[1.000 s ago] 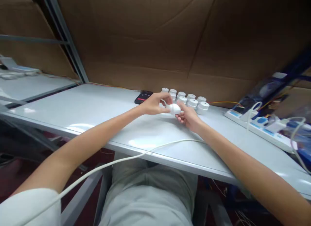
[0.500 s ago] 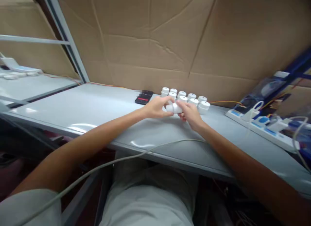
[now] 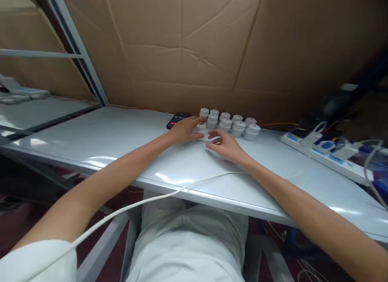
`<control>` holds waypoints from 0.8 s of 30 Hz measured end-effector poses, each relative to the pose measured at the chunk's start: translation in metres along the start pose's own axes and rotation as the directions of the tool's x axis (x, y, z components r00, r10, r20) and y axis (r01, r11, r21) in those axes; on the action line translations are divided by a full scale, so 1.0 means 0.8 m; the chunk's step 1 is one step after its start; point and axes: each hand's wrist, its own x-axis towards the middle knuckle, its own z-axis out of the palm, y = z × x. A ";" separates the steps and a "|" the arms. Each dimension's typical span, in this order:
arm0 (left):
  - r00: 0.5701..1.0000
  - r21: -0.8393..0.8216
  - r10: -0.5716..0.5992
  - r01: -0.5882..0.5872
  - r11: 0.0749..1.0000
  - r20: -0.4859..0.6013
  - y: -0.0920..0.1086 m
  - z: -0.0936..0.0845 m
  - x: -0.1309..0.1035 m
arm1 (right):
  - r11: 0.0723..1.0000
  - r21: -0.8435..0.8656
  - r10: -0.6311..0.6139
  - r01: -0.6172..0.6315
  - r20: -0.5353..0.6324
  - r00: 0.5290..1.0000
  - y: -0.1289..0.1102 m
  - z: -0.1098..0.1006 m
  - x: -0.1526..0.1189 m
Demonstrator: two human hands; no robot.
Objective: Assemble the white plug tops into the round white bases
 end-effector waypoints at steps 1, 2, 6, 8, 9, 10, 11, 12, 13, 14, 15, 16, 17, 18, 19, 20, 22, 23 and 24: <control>1.000 0.027 -0.013 0.013 1.000 -0.018 -0.003 0.001 0.000 | 1.000 -0.022 0.000 0.000 0.020 1.000 -0.002 0.001 -0.001; 0.999 0.055 -0.025 0.027 0.998 -0.038 -0.006 0.002 0.001 | 0.999 -0.046 0.000 0.001 0.038 0.999 -0.003 0.001 -0.002; 0.996 0.139 -0.076 0.083 0.987 -0.056 -0.013 0.008 0.003 | 0.989 -0.135 -0.041 0.054 0.100 0.994 -0.005 0.002 -0.005; 0.995 0.150 -0.095 0.099 0.984 -0.035 -0.016 0.011 0.008 | 0.982 -0.160 -0.077 0.098 0.130 0.988 -0.003 0.002 -0.005; 0.995 0.146 -0.099 0.101 0.984 -0.023 -0.017 0.012 0.012 | 0.978 -0.171 -0.092 0.116 0.144 0.985 -0.002 0.002 -0.004; 0.995 0.140 -0.102 0.104 0.985 -0.018 -0.019 0.013 0.018 | 0.975 -0.181 -0.103 0.131 0.155 0.983 0.000 0.002 -0.004; 0.994 0.132 -0.106 0.108 0.985 -0.023 -0.021 0.014 0.026 | 0.972 -0.187 -0.112 0.142 0.162 0.980 0.001 0.002 -0.004; 0.994 0.121 -0.107 0.111 0.986 -0.034 -0.024 0.014 0.035 | 0.970 -0.190 -0.121 0.153 0.168 0.978 0.003 0.002 -0.004; 0.993 0.108 -0.105 0.110 0.988 -0.045 -0.027 0.014 0.046 | 0.969 -0.190 -0.128 0.161 0.171 0.977 0.004 0.002 -0.004; 0.993 0.096 -0.102 0.107 0.990 -0.053 -0.030 0.014 0.058 | 0.967 -0.191 -0.135 0.167 0.172 0.976 0.005 0.003 -0.003; 0.995 0.080 -0.092 0.095 0.992 -0.048 -0.033 0.013 0.070 | 0.966 -0.193 -0.143 0.175 0.169 0.975 0.006 0.003 -0.003; 0.997 0.065 -0.079 0.081 0.995 -0.023 -0.036 0.011 0.082 | 0.963 -0.196 -0.151 0.183 0.168 0.974 0.007 0.004 -0.003; 0.997 0.058 -0.076 0.075 0.995 0.021 -0.038 0.010 0.093 | 0.961 -0.201 -0.158 0.192 0.171 0.972 0.008 0.004 -0.003; 0.994 0.065 -0.083 0.078 0.995 0.071 -0.040 0.009 0.103 | 0.957 -0.209 -0.164 0.200 0.175 0.971 0.008 0.005 -0.002; 0.988 0.084 -0.098 0.089 0.993 0.116 -0.040 0.008 0.110 | 0.953 -0.220 -0.171 0.208 0.179 0.969 0.008 0.005 -0.002; 0.982 0.112 -0.119 0.103 0.988 0.145 -0.040 0.007 0.116 | 0.948 -0.231 -0.180 0.221 0.185 0.966 0.009 0.005 -0.002; 0.976 0.168 -0.153 0.126 0.978 0.157 -0.037 0.007 0.121 | 0.937 -0.247 -0.201 0.248 0.203 0.958 0.008 0.005 -0.002; 0.976 0.185 -0.158 0.128 0.974 0.153 -0.035 0.008 0.121 | 0.931 -0.253 -0.211 0.262 0.210 0.955 0.008 0.004 -0.002; 0.976 0.196 -0.157 0.127 0.972 0.148 -0.034 0.008 0.120 | 0.927 -0.258 -0.221 0.274 0.214 0.951 0.008 0.004 -0.002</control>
